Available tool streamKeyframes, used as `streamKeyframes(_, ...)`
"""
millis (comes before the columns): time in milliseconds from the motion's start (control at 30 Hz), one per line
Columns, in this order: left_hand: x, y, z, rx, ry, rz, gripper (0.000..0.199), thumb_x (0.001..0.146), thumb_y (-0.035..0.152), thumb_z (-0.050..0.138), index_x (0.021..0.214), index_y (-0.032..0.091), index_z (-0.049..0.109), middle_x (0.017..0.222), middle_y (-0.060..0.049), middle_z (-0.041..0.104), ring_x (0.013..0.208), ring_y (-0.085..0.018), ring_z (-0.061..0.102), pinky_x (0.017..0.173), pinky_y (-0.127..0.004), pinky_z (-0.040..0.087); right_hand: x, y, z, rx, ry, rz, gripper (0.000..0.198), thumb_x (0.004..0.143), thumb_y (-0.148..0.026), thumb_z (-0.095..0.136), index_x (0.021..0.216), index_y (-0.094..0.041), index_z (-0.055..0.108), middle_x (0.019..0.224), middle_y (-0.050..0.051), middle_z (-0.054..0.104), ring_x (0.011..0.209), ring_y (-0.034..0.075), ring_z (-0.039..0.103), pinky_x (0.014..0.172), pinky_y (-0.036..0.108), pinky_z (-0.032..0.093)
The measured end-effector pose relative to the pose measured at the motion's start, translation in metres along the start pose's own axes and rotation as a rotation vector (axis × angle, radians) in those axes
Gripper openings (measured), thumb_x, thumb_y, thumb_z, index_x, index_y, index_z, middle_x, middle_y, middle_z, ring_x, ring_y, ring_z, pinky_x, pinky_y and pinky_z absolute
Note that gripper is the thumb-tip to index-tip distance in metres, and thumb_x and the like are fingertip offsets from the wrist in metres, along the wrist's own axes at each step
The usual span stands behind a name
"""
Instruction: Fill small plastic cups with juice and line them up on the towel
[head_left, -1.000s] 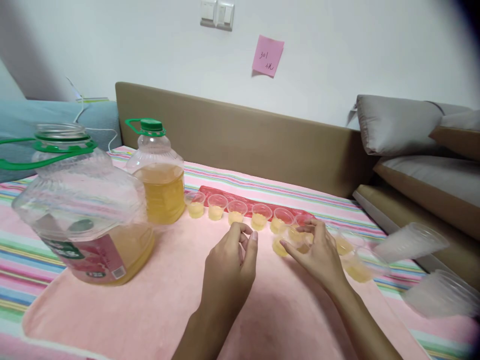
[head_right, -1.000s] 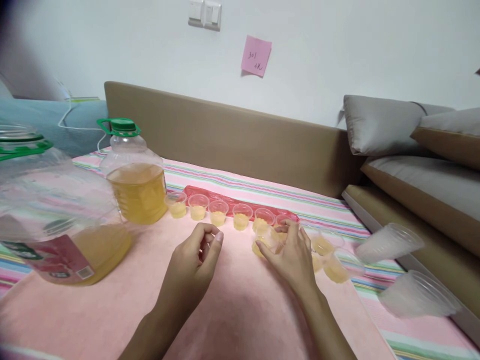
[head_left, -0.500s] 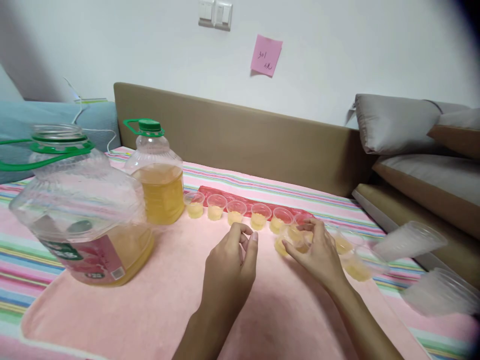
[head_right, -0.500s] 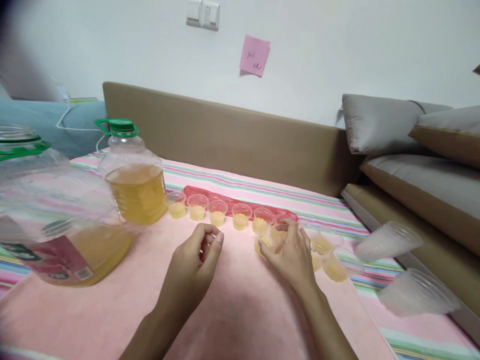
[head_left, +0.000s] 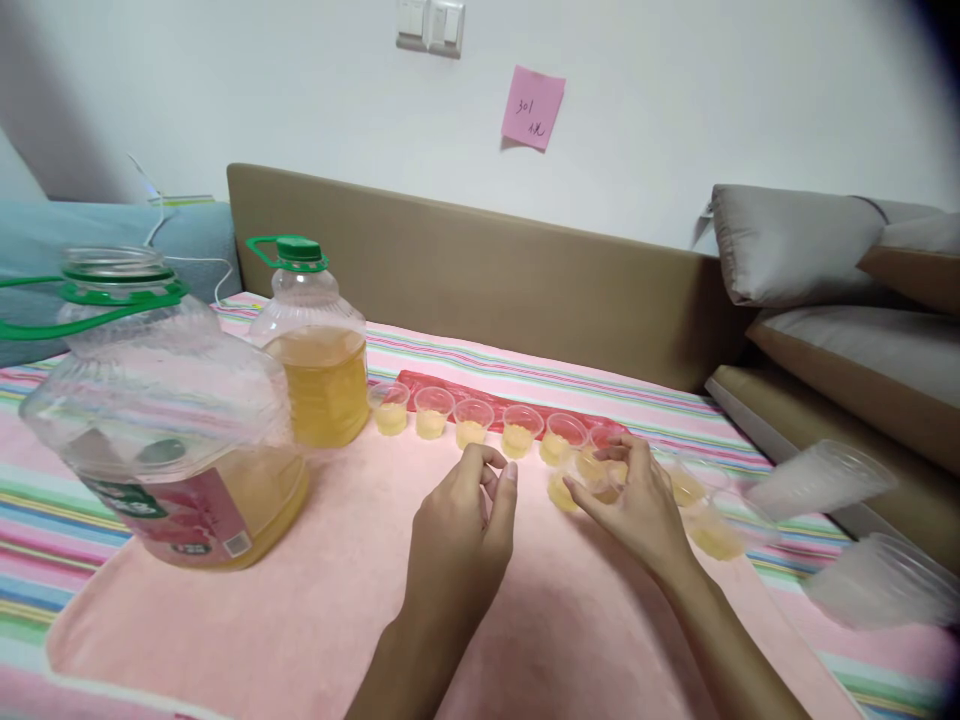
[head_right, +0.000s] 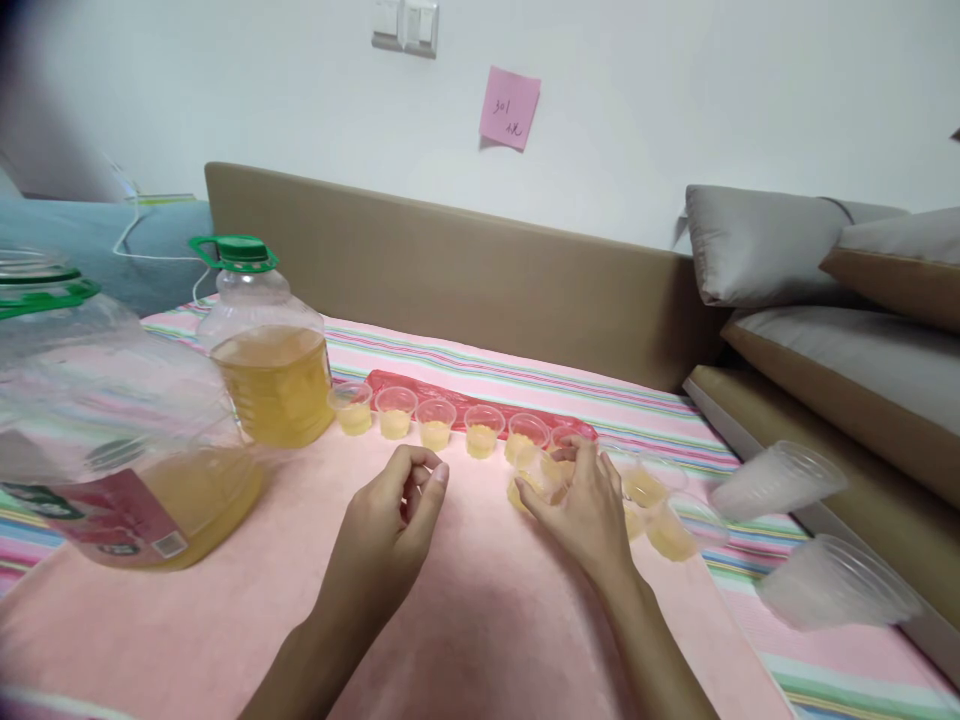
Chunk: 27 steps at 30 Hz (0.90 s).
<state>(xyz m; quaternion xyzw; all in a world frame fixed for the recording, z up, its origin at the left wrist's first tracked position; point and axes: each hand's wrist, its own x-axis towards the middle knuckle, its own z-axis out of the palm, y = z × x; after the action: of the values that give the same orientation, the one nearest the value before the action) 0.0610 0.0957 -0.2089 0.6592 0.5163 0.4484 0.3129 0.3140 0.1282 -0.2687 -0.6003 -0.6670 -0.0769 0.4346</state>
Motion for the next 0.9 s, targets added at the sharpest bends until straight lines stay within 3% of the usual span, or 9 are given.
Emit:
streamKeyframes(667, -0.001, 0.001, 0.002, -0.008, -0.024, -0.003, 0.021, 0.103, 0.042, 0.047, 0.095, 0.025, 0.056, 0.070, 0.006, 0.053, 0.062, -0.015, 0.049, 0.061, -0.029, 0.033, -0.002, -0.006, -0.001, -0.012, -0.030, 0.032, 0.078, 0.085, -0.085, 0.066, 0.126, -0.022, 0.048, 0.109, 0.008, 0.064, 0.103, 0.034, 0.060, 0.104, 0.054, 0.036)
streamKeyframes(900, -0.001, 0.000, -0.001, 0.010, -0.014, 0.013, 0.022, 0.103, 0.044, 0.047, 0.096, 0.025, 0.056, 0.070, 0.005, 0.053, 0.062, -0.016, 0.049, 0.061, -0.028, 0.034, -0.003, -0.015, -0.011, 0.021, 0.025, 0.029, 0.081, 0.087, -0.088, 0.069, 0.132, -0.024, 0.052, 0.117, 0.008, 0.063, 0.108, 0.035, 0.058, 0.092, 0.047, 0.043)
